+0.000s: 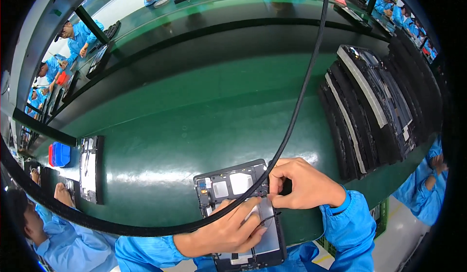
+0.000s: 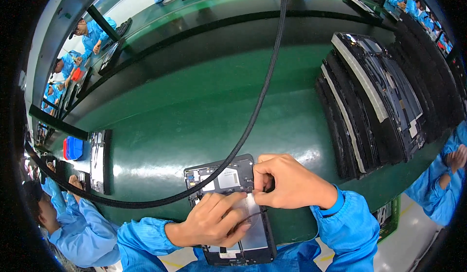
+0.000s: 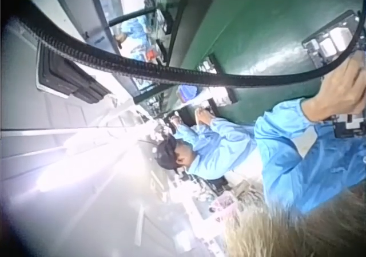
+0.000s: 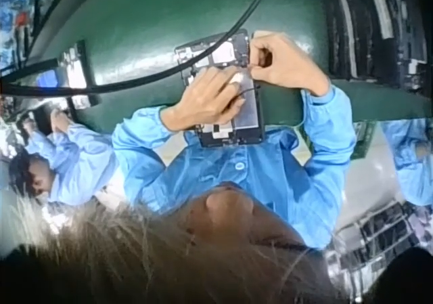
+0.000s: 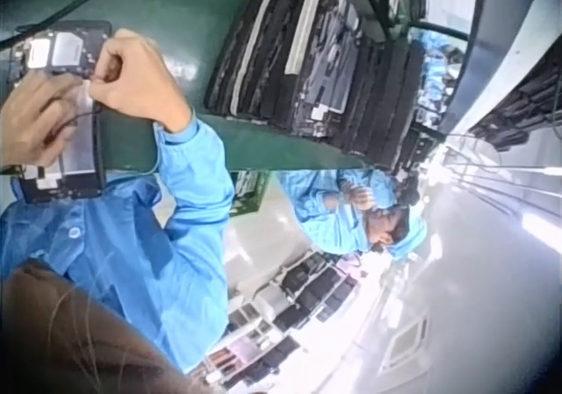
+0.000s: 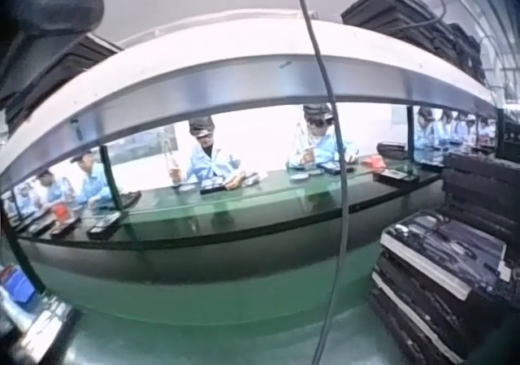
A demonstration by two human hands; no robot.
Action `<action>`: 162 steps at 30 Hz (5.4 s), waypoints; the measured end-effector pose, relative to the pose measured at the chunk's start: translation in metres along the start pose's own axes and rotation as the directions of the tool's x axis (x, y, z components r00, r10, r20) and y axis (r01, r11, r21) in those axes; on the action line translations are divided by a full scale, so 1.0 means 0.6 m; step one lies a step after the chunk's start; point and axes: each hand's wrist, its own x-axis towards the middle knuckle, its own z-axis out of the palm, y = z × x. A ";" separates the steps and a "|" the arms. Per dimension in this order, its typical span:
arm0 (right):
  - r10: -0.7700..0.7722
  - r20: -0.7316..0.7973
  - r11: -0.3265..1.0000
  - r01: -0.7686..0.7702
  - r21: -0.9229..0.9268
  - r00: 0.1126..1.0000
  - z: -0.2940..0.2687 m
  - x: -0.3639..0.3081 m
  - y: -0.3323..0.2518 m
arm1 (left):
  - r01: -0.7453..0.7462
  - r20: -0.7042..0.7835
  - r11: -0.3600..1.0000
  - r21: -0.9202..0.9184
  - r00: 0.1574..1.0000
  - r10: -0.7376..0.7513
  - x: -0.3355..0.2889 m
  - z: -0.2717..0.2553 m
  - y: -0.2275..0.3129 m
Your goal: The person connects ribbon cables and internal components inside tablet frames by hand, places the assembled tablets onto a stack, and takes new tablets to repeat the assembly.
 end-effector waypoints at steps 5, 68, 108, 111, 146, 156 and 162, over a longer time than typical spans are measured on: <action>0.036 -0.047 0.998 -0.033 0.051 0.998 -0.005 0.010 -0.007 | -0.020 0.048 1.000 0.012 0.999 0.019 0.006 -0.008 0.008; 0.293 0.061 0.915 -0.298 0.272 0.954 0.017 0.015 -0.024 | -0.001 -0.065 0.999 -0.036 0.998 -0.001 -0.004 0.004 -0.013; -0.470 0.313 0.641 0.563 -0.521 0.825 0.171 0.009 -0.055 | -0.689 -0.141 0.695 0.208 0.682 0.718 -0.157 -0.044 -0.080; -0.590 0.289 0.492 0.619 -0.612 0.754 0.184 0.008 -0.057 | -0.665 -0.124 0.719 0.205 0.711 0.693 -0.163 -0.052 -0.071; -0.671 0.101 0.440 0.505 -0.743 0.734 0.170 0.021 -0.030 | -0.752 -0.085 0.618 0.230 0.617 0.783 -0.154 -0.028 -0.123; -0.488 -0.129 0.859 0.448 -0.248 0.863 0.169 0.052 -0.028 | -0.700 -0.106 0.685 0.202 0.679 0.726 -0.126 -0.061 -0.118; -0.481 -0.121 0.860 0.440 -0.260 0.868 0.176 0.053 -0.043 | -0.657 -0.040 0.726 0.204 0.735 0.676 -0.136 -0.087 -0.099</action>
